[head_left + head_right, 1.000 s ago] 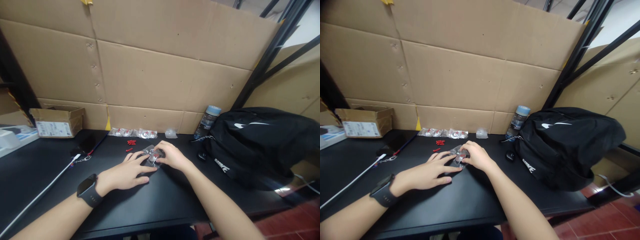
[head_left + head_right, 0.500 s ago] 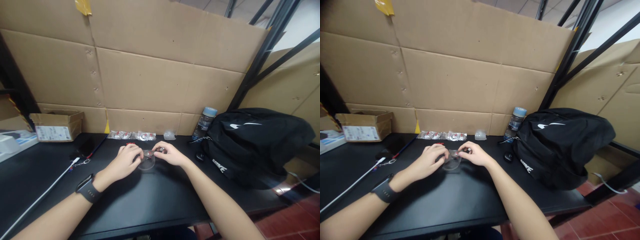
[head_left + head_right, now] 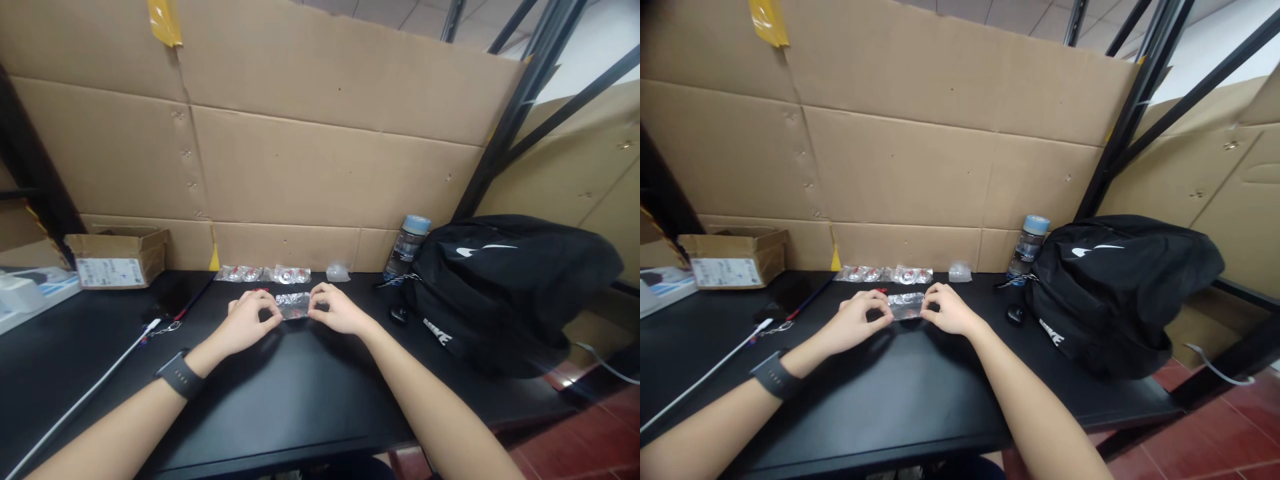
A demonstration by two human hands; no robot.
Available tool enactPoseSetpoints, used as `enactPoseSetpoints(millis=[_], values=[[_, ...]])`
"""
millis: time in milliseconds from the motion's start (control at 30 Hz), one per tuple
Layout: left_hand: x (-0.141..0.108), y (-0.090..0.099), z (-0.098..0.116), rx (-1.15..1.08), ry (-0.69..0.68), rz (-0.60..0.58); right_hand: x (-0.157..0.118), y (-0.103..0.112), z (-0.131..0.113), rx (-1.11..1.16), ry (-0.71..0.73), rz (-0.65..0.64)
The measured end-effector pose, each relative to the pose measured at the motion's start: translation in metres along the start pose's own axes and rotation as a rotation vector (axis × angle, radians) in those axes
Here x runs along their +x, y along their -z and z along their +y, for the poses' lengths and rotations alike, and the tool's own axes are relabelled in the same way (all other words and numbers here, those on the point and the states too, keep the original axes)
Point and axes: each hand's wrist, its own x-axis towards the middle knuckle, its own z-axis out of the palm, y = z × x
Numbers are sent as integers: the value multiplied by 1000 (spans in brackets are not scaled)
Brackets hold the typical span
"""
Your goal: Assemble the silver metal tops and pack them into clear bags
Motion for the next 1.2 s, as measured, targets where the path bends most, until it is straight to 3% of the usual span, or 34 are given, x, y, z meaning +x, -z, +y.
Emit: enactPoseSetpoints(millis=[133, 233, 333, 433, 600, 767, 967, 1200], values=[[1, -6, -1, -15, 93, -49, 0, -6, -2, -83, -81, 3], [-1, -11, 1, 100, 97, -3, -2, -4, -10, -206, -86, 31], [-3, -12, 6, 153, -7, 70, -5, 3, -19, -198, 39, 14], [-7, -10, 15, 107, -165, 28, -6, 4, -23, -168, 139, -80], [-12, -11, 24, 119, -252, -26, -3, -10, -20, -141, 39, -107], [-8, -15, 15, 99, -152, 27, -2, -12, -14, -72, -51, -33], [-1, -5, 6, 13, -14, 72, 0, -16, -12, -4, -90, -17], [-1, -2, 0, -259, 66, 102, 9, -29, -14, 135, -280, 143]])
